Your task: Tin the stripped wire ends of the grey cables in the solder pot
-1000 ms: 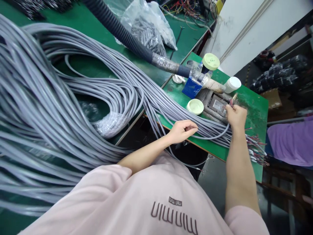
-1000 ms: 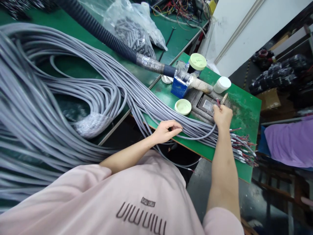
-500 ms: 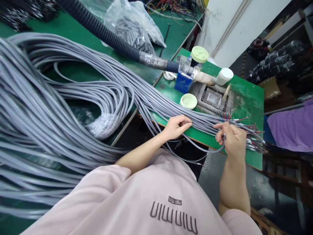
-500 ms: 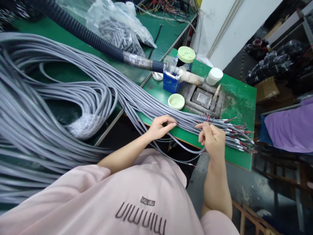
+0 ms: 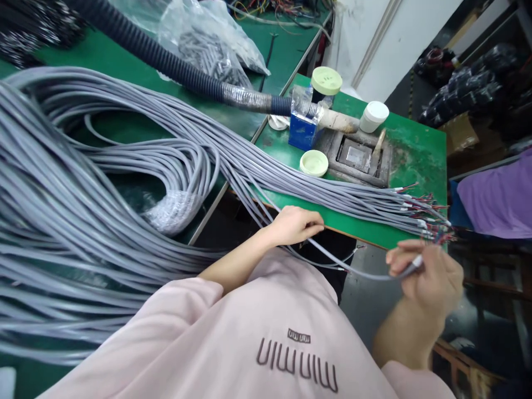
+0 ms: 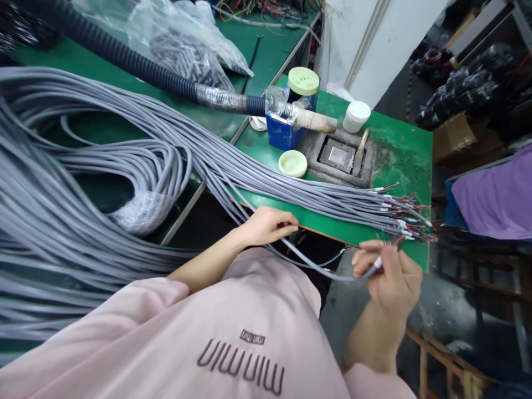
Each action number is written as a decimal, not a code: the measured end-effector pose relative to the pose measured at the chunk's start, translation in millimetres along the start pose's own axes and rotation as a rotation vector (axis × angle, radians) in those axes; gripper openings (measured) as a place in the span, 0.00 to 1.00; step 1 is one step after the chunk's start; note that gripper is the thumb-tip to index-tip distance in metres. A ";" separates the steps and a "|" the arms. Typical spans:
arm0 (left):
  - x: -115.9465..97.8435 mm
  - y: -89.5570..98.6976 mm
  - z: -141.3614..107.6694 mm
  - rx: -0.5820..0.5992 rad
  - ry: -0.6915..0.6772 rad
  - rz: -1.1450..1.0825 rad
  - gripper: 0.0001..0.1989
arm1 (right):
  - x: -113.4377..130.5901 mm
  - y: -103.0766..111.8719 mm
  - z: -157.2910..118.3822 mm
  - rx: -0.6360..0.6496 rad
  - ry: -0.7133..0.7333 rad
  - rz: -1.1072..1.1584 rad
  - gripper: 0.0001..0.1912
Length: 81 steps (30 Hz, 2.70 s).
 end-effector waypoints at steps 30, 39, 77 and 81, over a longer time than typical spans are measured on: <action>14.2 20.3 7.4 -0.149 -0.008 0.583 0.12 | -125.3 -104.3 -97.4 0.827 -0.650 0.093 0.20; -6.5 19.6 13.1 0.030 0.075 0.228 0.17 | -117.9 -104.2 -58.8 0.490 -0.717 0.449 0.20; -53.5 -83.7 124.3 0.283 -0.345 0.572 0.47 | -103.1 47.6 -29.2 -0.199 -0.172 0.151 0.18; -57.5 -77.3 119.4 0.284 -0.361 0.504 0.38 | -109.6 49.5 -31.2 -0.186 -0.203 0.135 0.18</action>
Point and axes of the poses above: each hand's wrist, its own z-axis towards the middle knuckle, its own y-axis out of the back of the hand, x = y × z, the point moved 6 cm from there along z, towards the middle knuckle, and after that the axes turned 15 degrees about -x, right-handed, at the moved point
